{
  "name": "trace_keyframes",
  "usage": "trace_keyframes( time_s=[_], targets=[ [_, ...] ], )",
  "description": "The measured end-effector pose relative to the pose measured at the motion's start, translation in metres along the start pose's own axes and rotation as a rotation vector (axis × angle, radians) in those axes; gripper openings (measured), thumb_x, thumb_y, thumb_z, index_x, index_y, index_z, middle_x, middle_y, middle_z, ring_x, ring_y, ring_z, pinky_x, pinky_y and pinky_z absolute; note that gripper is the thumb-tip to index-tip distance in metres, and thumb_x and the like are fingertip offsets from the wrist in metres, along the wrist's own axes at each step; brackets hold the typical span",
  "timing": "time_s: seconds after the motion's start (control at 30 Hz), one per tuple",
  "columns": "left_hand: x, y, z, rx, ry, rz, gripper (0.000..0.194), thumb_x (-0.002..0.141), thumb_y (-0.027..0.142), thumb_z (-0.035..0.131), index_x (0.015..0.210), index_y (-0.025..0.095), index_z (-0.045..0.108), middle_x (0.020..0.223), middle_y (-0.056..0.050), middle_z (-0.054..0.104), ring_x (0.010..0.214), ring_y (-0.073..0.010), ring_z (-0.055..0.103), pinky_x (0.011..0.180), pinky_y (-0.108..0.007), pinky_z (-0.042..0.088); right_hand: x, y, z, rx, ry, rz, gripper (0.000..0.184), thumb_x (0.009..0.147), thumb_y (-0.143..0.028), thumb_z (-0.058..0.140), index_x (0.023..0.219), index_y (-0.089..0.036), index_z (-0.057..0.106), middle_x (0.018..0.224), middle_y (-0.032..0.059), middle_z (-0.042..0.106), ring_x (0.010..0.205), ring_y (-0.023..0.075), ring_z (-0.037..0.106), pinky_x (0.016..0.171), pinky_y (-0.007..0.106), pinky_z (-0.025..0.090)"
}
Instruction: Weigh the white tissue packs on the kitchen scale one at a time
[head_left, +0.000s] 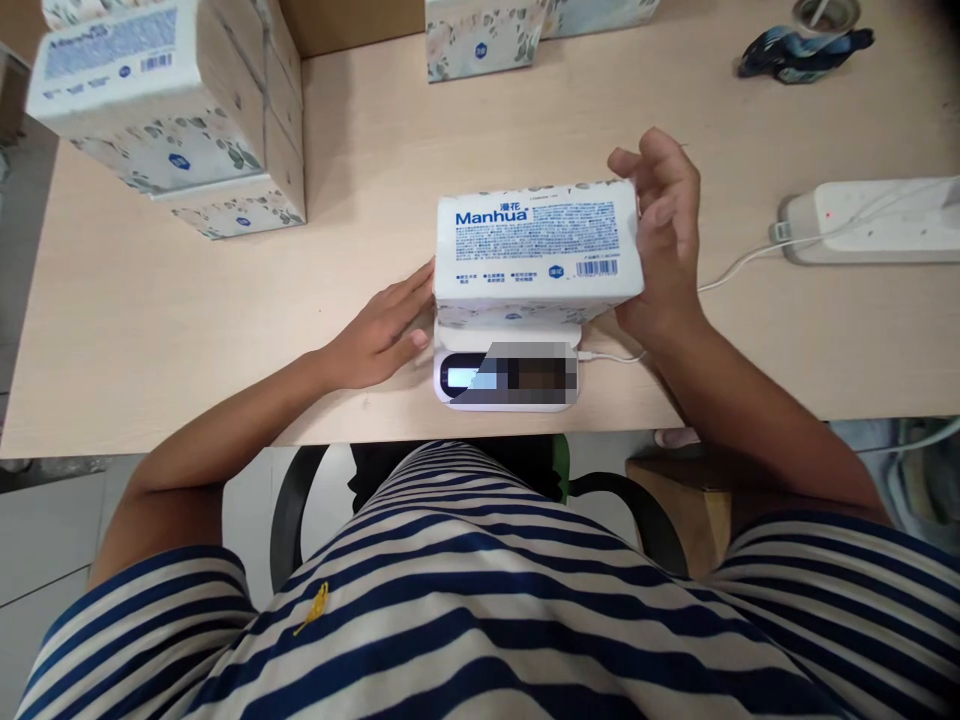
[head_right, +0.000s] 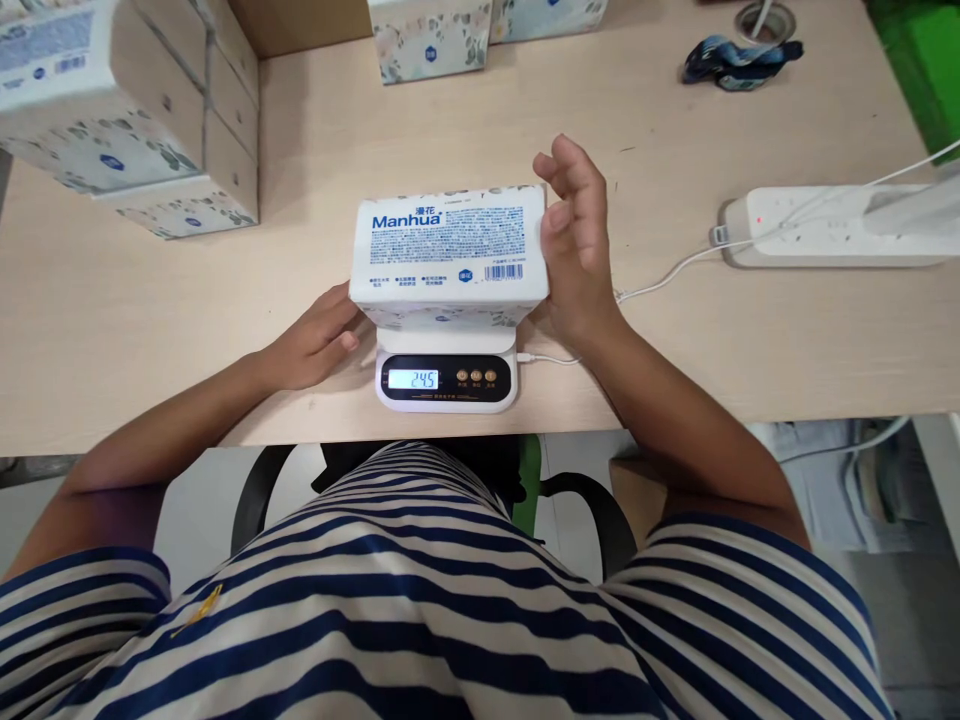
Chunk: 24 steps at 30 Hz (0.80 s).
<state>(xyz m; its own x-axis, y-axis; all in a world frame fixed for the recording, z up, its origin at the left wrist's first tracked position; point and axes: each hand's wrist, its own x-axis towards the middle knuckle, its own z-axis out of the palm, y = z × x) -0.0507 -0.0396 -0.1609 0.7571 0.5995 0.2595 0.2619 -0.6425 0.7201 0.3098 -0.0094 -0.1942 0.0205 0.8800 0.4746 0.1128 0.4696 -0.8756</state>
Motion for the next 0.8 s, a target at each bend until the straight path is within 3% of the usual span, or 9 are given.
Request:
trace_keyframes(
  time_s=[0.13,0.3,0.47,0.6,0.7,0.8],
  targets=[
    [0.001,-0.001,0.001,-0.072,0.028,-0.026,0.082,0.112,0.081,0.049,0.179,0.035,0.046,0.187,-0.01,0.043,0.179,-0.0387,0.033,0.145,-0.064,0.033,0.0,-0.005,0.0,0.025,0.038,0.01,0.08,0.1,-0.097,0.04,0.158,-0.044,0.052,0.165,0.0047,0.058,0.169,0.0311,0.047,0.141,0.067,0.04],
    [0.002,0.0,0.002,-0.175,0.088,-0.104,0.088,0.108,0.086,0.054,0.172,0.025,0.057,0.185,-0.013,0.046,0.179,-0.0432,0.03,0.144,-0.072,0.026,0.005,-0.009,0.0,0.008,0.146,0.099,0.088,0.1,-0.1,0.026,0.155,-0.036,0.053,0.161,0.009,0.059,0.176,0.0336,0.038,0.134,0.067,0.049],
    [0.001,0.004,-0.001,-0.148,0.095,-0.116,0.088,0.111,0.085,0.047,0.168,0.019,0.059,0.183,-0.014,0.046,0.178,-0.0449,0.031,0.14,-0.077,0.027,0.009,-0.003,-0.004,-0.011,0.176,0.108,0.093,0.098,-0.102,0.022,0.156,-0.035,0.051,0.164,0.0094,0.056,0.177,0.0325,0.038,0.134,0.065,0.05],
    [0.002,0.005,0.0,-0.181,0.099,-0.147,0.085,0.11,0.086,0.05,0.165,0.022,0.064,0.184,-0.011,0.046,0.178,-0.0434,0.031,0.143,-0.074,0.029,0.01,0.005,-0.008,-0.004,0.168,0.125,0.087,0.102,-0.098,0.019,0.158,-0.037,0.046,0.162,0.0083,0.057,0.166,0.0306,0.053,0.13,0.063,0.053],
    [0.004,0.006,0.001,-0.265,0.133,-0.19,0.073,0.109,0.078,0.062,0.16,0.026,0.069,0.181,-0.01,0.051,0.179,-0.0422,0.031,0.147,-0.07,0.029,0.012,0.01,-0.01,0.029,0.185,0.111,0.083,0.102,-0.097,0.022,0.158,-0.038,0.04,0.158,0.0087,0.059,0.143,0.0272,0.071,0.124,0.062,0.057],
    [0.005,0.005,0.002,-0.282,0.172,-0.219,0.067,0.11,0.071,0.066,0.159,0.024,0.07,0.177,-0.011,0.056,0.178,-0.0433,0.032,0.145,-0.074,0.031,0.014,0.008,-0.011,0.042,0.195,0.124,0.078,0.104,-0.093,0.021,0.158,-0.039,0.038,0.16,0.0097,0.056,0.124,0.024,0.077,0.115,0.059,0.062]
  ],
)
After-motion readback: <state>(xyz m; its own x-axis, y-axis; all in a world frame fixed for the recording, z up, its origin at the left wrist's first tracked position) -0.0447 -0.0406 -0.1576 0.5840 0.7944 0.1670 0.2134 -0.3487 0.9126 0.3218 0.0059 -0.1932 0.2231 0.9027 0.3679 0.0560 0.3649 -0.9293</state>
